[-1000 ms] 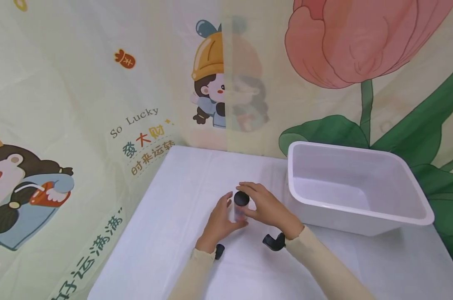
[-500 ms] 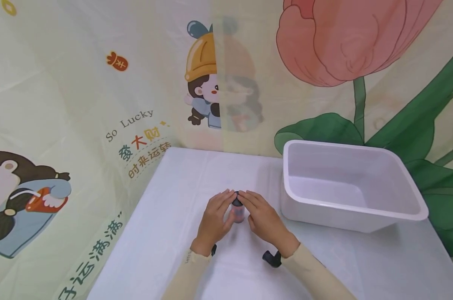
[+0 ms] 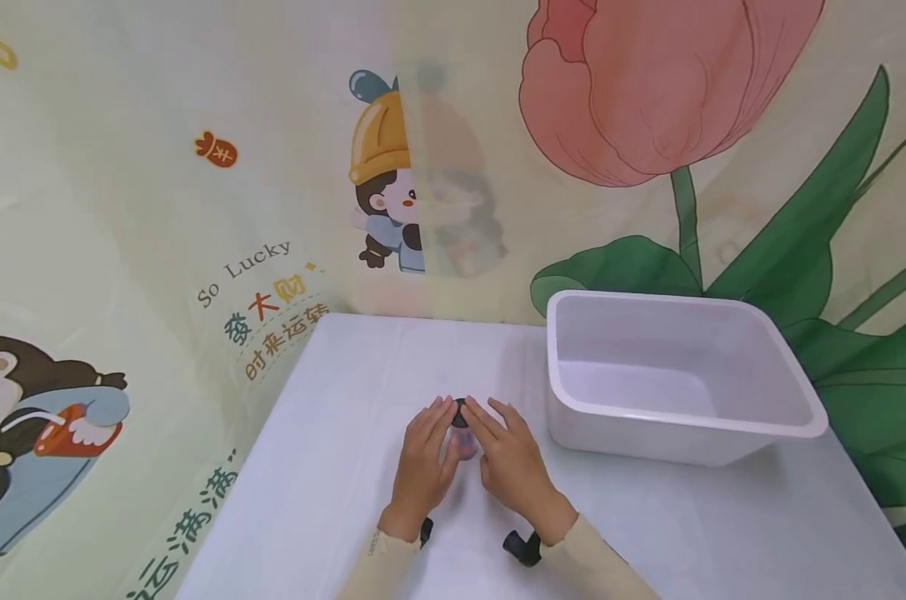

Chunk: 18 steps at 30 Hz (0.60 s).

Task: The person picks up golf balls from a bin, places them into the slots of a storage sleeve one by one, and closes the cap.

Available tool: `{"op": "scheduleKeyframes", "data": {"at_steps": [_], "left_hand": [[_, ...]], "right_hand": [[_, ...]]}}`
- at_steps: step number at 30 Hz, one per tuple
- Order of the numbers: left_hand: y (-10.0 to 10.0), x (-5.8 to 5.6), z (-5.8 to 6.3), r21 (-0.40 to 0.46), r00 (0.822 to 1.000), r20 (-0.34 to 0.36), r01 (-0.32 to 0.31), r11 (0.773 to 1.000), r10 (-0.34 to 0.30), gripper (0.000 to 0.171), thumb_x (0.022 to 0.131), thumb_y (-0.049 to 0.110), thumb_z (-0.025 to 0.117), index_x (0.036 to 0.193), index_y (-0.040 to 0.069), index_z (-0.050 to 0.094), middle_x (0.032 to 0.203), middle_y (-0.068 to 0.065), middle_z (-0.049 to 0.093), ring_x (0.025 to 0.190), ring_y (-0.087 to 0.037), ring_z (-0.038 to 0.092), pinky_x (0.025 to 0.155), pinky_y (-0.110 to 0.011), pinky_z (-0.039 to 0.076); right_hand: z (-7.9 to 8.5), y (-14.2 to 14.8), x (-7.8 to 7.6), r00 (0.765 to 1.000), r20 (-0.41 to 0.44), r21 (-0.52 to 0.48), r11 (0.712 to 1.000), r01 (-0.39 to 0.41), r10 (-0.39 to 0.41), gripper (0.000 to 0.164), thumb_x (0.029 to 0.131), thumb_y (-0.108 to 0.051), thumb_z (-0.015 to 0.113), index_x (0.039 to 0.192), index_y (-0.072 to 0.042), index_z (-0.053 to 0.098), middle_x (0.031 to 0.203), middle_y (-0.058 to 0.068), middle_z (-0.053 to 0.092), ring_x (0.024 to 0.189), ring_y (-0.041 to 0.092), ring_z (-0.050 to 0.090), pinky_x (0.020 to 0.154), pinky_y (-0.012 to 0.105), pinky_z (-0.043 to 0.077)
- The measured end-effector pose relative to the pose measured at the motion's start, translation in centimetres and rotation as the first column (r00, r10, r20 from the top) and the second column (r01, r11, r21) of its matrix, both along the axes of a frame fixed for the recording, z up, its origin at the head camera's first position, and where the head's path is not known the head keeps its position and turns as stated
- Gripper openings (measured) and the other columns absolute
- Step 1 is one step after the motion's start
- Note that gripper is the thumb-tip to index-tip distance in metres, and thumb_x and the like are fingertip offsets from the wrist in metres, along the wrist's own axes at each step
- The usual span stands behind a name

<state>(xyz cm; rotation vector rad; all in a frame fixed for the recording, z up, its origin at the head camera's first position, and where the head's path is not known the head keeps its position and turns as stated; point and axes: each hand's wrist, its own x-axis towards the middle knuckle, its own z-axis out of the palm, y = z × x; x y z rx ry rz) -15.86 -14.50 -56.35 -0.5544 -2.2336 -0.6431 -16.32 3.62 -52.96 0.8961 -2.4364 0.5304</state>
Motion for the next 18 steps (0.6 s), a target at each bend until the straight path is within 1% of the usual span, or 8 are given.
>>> {"op": "scheduleKeyframes", "data": {"at_steps": [2, 6, 8, 10, 12, 15, 17, 18], "left_hand": [[-0.1, 0.3, 0.1, 0.0, 1.0, 0.008, -0.009, 1.0, 0.009, 0.043, 0.11, 0.022, 0.054, 0.141, -0.005, 0.066, 0.145, -0.019, 0.067, 0.135, -0.037, 0.063, 0.111, -0.058, 0.05], [-0.3, 0.9, 0.6, 0.008, 0.999, 0.03, -0.034, 0.999, 0.034, 0.053, 0.113, 0.033, 0.051, 0.148, -0.005, 0.06, 0.151, -0.021, 0.063, 0.136, -0.039, 0.063, 0.11, -0.063, 0.05], [-0.6, 1.5, 0.8, 0.017, 0.996, 0.051, -0.072, 0.997, 0.071, 0.06, 0.113, 0.039, 0.05, 0.153, -0.005, 0.055, 0.154, -0.021, 0.06, 0.139, -0.04, 0.06, 0.11, -0.064, 0.048], [-0.9, 2.3, 0.9, 0.02, 0.988, 0.09, -0.125, 0.992, 0.123, 0.064, 0.111, 0.042, 0.052, 0.155, -0.004, 0.052, 0.158, -0.021, 0.056, 0.143, -0.042, 0.056, 0.112, -0.065, 0.044], [-1.3, 3.1, 0.8, 0.01, 0.973, 0.148, -0.179, 0.984, 0.176, 0.068, 0.108, 0.043, 0.057, 0.158, -0.004, 0.049, 0.161, -0.022, 0.053, 0.146, -0.044, 0.051, 0.115, -0.065, 0.039], [-2.0, 4.3, 0.7, -0.048, 0.937, 0.251, -0.241, 0.969, 0.245, 0.075, 0.104, 0.047, 0.063, 0.16, -0.001, 0.047, 0.165, -0.022, 0.047, 0.152, -0.045, 0.043, 0.119, -0.066, 0.032], [-2.5, 4.8, 0.6, -0.103, 0.908, 0.306, -0.267, 0.958, 0.286, 0.08, 0.102, 0.052, 0.065, 0.16, 0.001, 0.048, 0.168, -0.021, 0.044, 0.155, -0.044, 0.039, 0.121, -0.067, 0.029], [-2.8, 5.1, 0.5, -0.128, 0.896, 0.327, -0.275, 0.953, 0.302, 0.082, 0.1, 0.055, 0.066, 0.16, 0.002, 0.049, 0.168, -0.02, 0.043, 0.156, -0.044, 0.037, 0.122, -0.068, 0.027]], "right_hand": [[-0.4, -0.2, 0.6, 1.0, 0.015, 0.002, 1.0, 0.022, -0.022, 0.076, 0.076, 0.007, 0.077, 0.149, 0.003, 0.06, 0.157, 0.018, 0.058, 0.139, 0.042, 0.058, 0.115, 0.055, 0.05], [-1.2, 0.4, 2.1, 0.996, 0.058, -0.057, 0.995, 0.076, -0.072, 0.078, 0.081, 0.002, 0.079, 0.155, 0.003, 0.053, 0.159, 0.021, 0.055, 0.142, 0.04, 0.055, 0.117, 0.055, 0.049], [-1.4, 1.2, 2.9, 0.991, 0.088, -0.092, 0.989, 0.112, -0.104, 0.077, 0.084, -0.004, 0.081, 0.155, 0.001, 0.052, 0.158, 0.019, 0.056, 0.144, 0.039, 0.055, 0.118, 0.057, 0.047], [-1.6, 2.2, 3.9, 0.984, 0.113, -0.105, 0.983, 0.148, -0.136, 0.075, 0.087, -0.01, 0.082, 0.155, 0.002, 0.052, 0.157, 0.019, 0.057, 0.145, 0.04, 0.054, 0.117, 0.06, 0.046], [-1.9, 3.5, 4.8, 0.976, 0.134, -0.103, 0.977, 0.188, -0.173, 0.074, 0.09, -0.016, 0.082, 0.155, 0.002, 0.052, 0.157, 0.019, 0.057, 0.145, 0.042, 0.053, 0.117, 0.063, 0.044], [-2.3, 5.5, 6.1, 0.955, 0.186, -0.091, 0.964, 0.251, -0.231, 0.074, 0.094, -0.02, 0.08, 0.157, 0.002, 0.049, 0.159, 0.021, 0.054, 0.147, 0.046, 0.049, 0.124, 0.062, 0.036], [-2.6, 6.9, 6.7, 0.932, 0.239, -0.069, 0.953, 0.295, -0.272, 0.074, 0.096, -0.022, 0.078, 0.158, 0.003, 0.047, 0.161, 0.024, 0.051, 0.148, 0.049, 0.046, 0.127, 0.064, 0.029], [-2.7, 7.6, 6.9, 0.917, 0.274, -0.054, 0.947, 0.317, -0.291, 0.074, 0.098, -0.023, 0.077, 0.159, 0.003, 0.046, 0.163, 0.025, 0.049, 0.149, 0.051, 0.043, 0.128, 0.066, 0.025]]}}
